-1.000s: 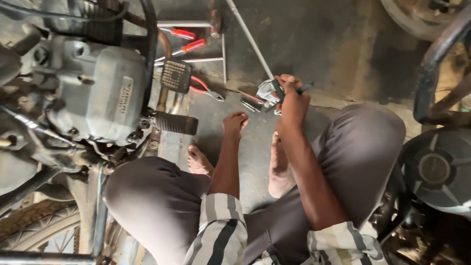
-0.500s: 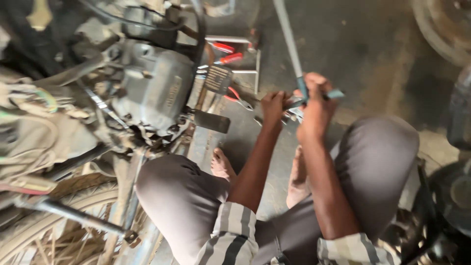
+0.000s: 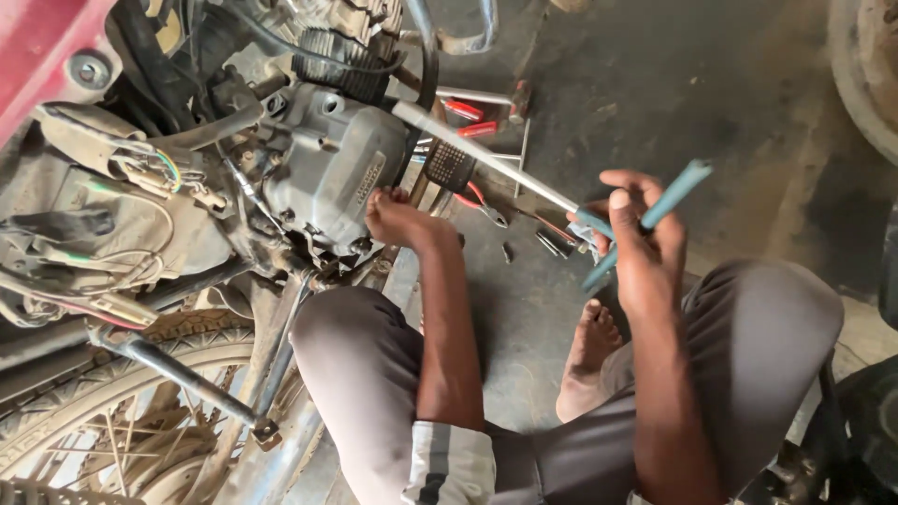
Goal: Repairing a motorcycle engine by adjusting and tightening internal components with tools.
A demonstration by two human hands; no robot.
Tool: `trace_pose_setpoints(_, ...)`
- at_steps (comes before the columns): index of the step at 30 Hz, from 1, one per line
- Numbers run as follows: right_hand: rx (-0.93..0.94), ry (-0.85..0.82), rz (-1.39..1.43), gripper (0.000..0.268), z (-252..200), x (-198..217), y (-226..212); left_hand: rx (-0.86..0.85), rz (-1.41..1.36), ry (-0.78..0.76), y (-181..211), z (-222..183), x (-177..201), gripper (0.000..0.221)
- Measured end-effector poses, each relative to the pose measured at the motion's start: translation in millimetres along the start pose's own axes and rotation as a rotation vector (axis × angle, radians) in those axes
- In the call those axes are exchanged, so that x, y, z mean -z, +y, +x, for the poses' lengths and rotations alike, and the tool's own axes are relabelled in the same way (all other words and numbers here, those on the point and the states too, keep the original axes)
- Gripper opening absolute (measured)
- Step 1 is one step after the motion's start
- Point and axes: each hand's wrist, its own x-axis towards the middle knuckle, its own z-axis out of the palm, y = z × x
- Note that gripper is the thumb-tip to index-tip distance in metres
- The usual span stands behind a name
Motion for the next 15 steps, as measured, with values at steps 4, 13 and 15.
trace_pose_setpoints(4,-0.063,0.059,0.101,0.027,-2.8,-4.7,15.8,-0.030,0.002,-0.036,17.3,-18.6,3.0,0.011)
trace_pose_setpoints(13,0.039,0.154,-0.308,0.028,-4.2,-24.6,47.3,-0.194,0.438,-0.397,57.0,-80.4,30.0,0.025)
trace_pose_setpoints(15,0.096,0.142,-0.430,0.021,-5.5,-35.8,54.7,-0.684,0.692,-0.655,69.4,-98.4,39.4,0.024)
